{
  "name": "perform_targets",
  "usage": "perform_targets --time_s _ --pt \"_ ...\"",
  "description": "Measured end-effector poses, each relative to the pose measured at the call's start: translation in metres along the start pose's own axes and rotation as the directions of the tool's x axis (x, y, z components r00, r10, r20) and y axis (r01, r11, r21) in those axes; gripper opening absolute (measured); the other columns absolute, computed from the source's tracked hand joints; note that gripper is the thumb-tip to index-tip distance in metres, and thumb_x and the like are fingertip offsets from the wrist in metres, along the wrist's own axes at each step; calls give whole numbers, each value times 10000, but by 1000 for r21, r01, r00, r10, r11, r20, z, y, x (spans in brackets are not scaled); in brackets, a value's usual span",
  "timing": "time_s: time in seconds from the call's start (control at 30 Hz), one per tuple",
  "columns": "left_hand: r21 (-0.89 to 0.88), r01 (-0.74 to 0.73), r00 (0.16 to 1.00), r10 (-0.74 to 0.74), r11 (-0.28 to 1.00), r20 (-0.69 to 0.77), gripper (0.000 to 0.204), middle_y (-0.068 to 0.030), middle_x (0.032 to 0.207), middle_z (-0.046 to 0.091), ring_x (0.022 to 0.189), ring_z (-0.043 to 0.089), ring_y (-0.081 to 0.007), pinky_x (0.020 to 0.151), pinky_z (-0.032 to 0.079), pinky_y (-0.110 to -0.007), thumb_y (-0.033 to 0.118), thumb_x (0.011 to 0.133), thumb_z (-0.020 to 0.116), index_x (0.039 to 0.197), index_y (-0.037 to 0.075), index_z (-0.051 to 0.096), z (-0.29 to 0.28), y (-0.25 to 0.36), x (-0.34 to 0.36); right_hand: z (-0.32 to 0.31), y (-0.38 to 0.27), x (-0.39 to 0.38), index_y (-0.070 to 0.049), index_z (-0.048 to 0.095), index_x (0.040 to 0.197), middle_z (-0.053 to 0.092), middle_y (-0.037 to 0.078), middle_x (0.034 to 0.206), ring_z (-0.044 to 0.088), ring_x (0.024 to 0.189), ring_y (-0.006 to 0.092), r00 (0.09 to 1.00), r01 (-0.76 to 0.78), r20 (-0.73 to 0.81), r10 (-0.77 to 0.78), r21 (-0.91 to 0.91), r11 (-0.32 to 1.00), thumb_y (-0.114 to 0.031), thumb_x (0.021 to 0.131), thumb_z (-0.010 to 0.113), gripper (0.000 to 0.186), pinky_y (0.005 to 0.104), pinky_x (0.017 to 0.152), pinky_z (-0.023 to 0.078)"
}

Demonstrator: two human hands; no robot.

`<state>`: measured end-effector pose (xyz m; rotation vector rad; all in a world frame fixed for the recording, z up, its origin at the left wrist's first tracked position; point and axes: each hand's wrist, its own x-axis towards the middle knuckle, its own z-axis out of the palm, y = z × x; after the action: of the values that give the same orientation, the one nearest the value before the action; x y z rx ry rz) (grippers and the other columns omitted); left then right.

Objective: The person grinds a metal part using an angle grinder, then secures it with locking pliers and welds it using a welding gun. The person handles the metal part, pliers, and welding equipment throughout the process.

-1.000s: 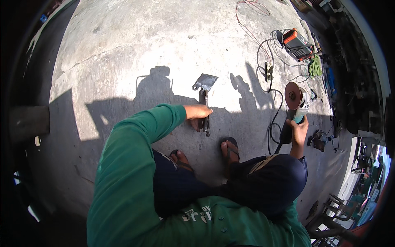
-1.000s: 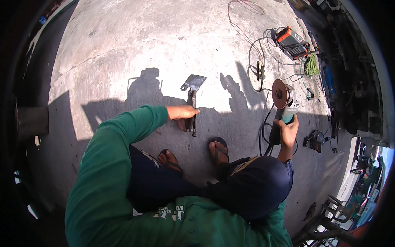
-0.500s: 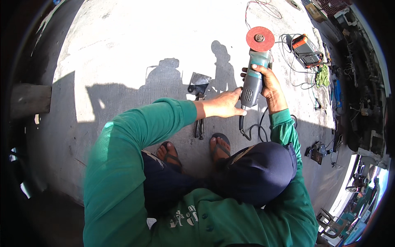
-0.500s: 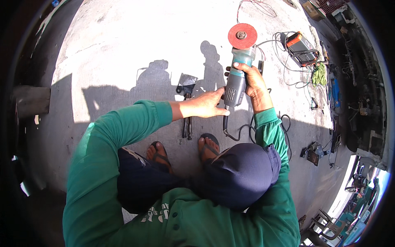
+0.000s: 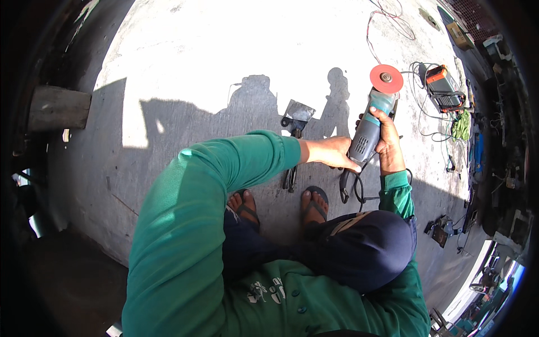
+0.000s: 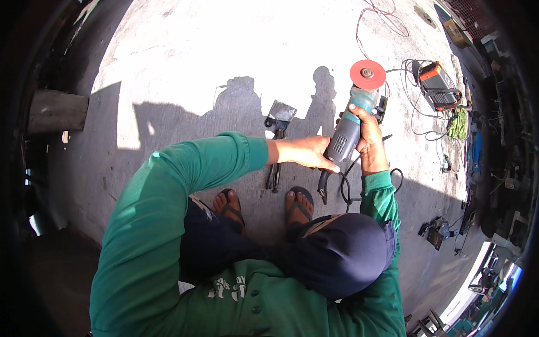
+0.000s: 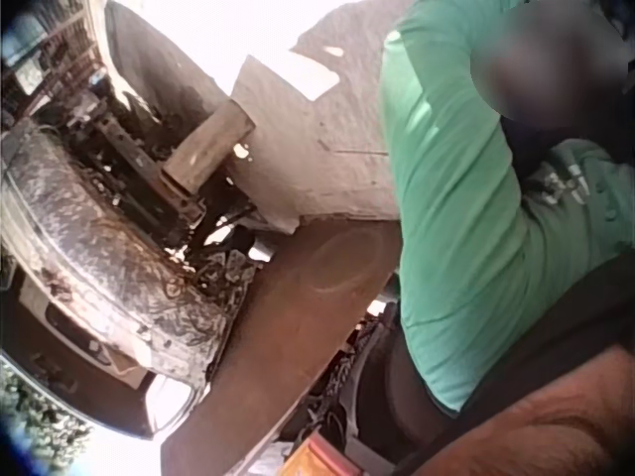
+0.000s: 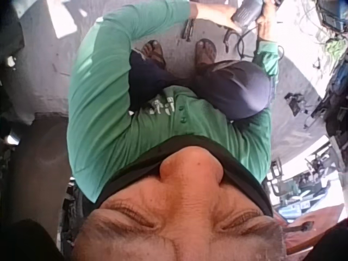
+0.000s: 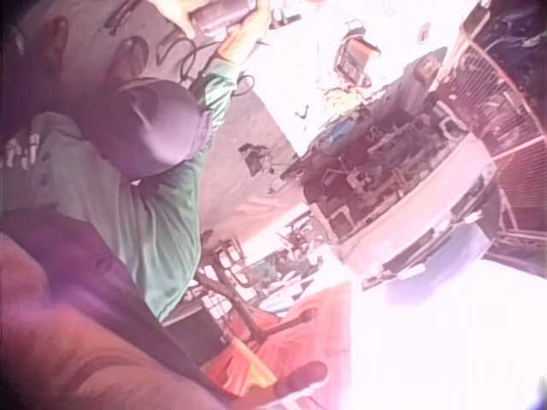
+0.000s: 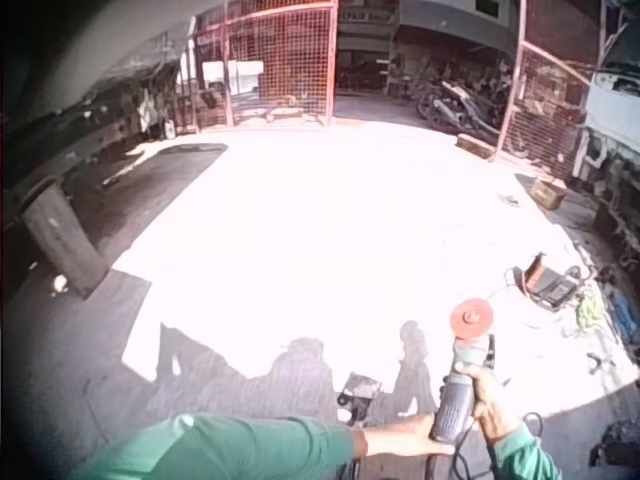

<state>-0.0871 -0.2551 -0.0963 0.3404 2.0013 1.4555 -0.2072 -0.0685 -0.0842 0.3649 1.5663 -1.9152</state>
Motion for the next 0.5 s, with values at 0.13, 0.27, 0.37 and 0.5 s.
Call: perform_targets --time_s 0.13,0.27,0.37,0.5 --pt "585 409 764 -613 700 199 745 -212 893 773 772 766 -337 664 625 -420 638 942 745 968 -106 747 -20 -46 -29 -17 -17 -16 60 652 1133 737 181 904 749 718 292 992 98 -56 -114 -227 969 -340 859 851 524 432 680 648" --pt "13 646 761 -643 763 -86 704 -204 717 735 580 742 -318 590 632 -420 581 978 697 884 -115 746 6 -111 -56 -14 -34 -30 45 678 1126 740 139 923 728 737 236 955 218 -81 -286 -460 861 -201 799 865 451 375 689 596" --pt "-94 596 708 -576 798 -409 539 -257 767 742 652 770 -345 669 649 -412 410 885 782 836 -123 724 36 -160 -49 -4 -37 -22 45 695 1151 744 107 959 690 825 187 926 297 -24 -376 -568 768 -195 766 875 489 335 792 556" --pt "22 551 654 -415 834 -633 451 -314 997 758 954 782 -411 862 634 -469 294 809 794 972 -116 705 63 -138 -33 -12 -31 -13 30 709 1116 749 88 972 684 870 182 905 315 20 -425 -704 636 -181 736 881 468 333 827 551"
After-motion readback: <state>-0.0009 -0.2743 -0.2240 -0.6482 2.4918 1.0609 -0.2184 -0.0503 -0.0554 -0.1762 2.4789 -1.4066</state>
